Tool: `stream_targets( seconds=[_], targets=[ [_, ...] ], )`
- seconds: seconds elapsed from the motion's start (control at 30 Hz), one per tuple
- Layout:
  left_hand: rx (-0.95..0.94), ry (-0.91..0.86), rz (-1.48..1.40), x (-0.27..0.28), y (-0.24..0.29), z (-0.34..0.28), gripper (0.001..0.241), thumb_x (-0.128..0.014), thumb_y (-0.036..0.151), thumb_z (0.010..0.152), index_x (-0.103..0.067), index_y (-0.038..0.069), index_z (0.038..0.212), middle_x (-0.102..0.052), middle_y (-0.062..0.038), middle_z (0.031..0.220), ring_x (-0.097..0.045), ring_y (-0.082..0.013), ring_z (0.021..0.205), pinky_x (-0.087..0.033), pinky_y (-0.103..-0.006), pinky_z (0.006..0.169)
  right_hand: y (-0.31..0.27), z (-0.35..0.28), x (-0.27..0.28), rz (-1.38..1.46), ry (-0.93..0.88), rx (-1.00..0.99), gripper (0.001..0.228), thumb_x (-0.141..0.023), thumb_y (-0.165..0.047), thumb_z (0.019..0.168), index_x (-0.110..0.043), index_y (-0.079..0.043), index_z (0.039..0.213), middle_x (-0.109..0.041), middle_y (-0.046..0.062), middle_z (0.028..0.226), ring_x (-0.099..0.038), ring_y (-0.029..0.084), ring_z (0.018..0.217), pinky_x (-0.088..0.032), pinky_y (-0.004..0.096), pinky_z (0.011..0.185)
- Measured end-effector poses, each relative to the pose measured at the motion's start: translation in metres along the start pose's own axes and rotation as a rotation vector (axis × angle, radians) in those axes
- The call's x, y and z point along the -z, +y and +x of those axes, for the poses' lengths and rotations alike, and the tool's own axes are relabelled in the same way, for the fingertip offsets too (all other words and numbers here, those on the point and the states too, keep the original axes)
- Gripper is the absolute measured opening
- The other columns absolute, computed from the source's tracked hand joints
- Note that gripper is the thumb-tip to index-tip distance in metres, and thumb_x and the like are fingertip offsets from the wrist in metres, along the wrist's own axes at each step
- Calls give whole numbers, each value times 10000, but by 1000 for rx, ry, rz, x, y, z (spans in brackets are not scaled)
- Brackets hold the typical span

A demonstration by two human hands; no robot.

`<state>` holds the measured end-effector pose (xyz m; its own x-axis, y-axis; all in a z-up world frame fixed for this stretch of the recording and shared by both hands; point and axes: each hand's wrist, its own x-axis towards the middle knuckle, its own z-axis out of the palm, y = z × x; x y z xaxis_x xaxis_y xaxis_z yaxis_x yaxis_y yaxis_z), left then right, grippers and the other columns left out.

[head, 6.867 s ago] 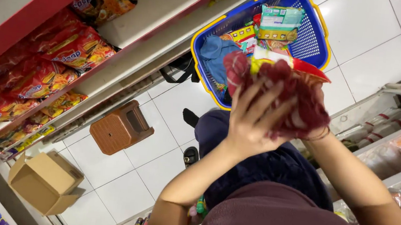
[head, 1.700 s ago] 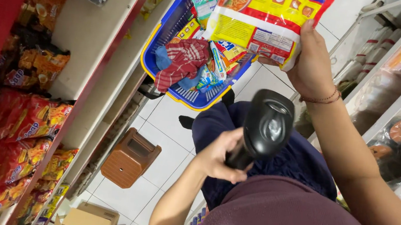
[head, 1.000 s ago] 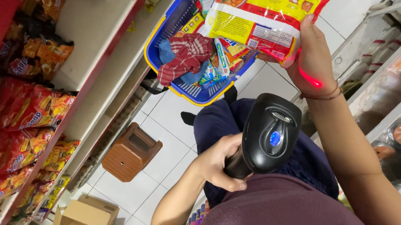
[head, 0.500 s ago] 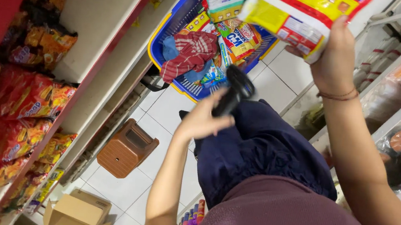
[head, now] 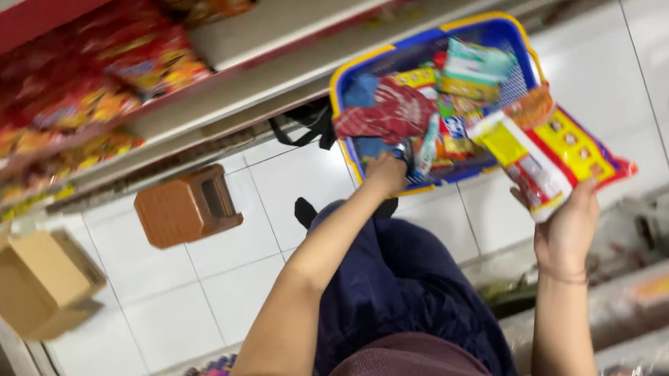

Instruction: Wiping instant noodle packets with a cloth, scanning their barcodes, and placing them onto shelves in a grocery store.

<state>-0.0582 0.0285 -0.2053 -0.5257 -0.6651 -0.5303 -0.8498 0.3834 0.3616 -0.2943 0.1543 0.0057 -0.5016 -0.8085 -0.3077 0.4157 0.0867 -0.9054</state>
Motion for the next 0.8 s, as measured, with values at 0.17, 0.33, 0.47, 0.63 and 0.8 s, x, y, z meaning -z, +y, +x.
stream_targets(
  seconds=[0.17,0.33,0.47,0.63,0.8],
  targets=[
    [-263,577,-775,89,36,-107,573,-715,292,933,-538,59,1426,-619,-202,1239,-621,-383,1180,-506,-457,1008,35,-14,-40,-315,-49,153,525,-314,-396,1193,-459,11,1492,-646,172,1376,-683,323,1150,-593,462,926],
    [-467,750,-1073,168,42,-222,779,-755,298,932,-391,56,1577,-539,-185,1431,-552,-338,1362,-449,-428,1149,52,-70,-146,-542,-299,366,496,-367,-346,1171,-494,41,1455,-566,167,1376,-579,282,1268,-507,376,1069],
    [-480,997,-1343,167,-13,-268,869,-801,184,850,-335,1,1561,-477,-188,1486,-490,-276,1368,-454,-398,1120,60,-115,-217,-711,-698,634,584,-500,-267,985,-450,17,1492,-391,172,1543,-411,293,1419,-373,406,1185],
    [-318,956,-1842,153,-145,-339,582,-738,119,969,-462,-40,1456,-668,-100,1271,-649,-142,1144,-557,-314,998,30,-151,-347,-869,-934,944,771,-700,-123,757,-442,-14,1475,-380,158,1533,-364,310,1436,-295,416,1234],
    [256,809,-1885,199,-223,-456,501,-447,438,1051,-582,49,1335,-758,-76,1166,-722,-83,1022,-535,-220,757,41,-153,-446,-555,-1146,62,640,-782,-41,775,-501,-37,1350,-571,105,1274,-526,100,1068,-428,249,891]
  ],
)
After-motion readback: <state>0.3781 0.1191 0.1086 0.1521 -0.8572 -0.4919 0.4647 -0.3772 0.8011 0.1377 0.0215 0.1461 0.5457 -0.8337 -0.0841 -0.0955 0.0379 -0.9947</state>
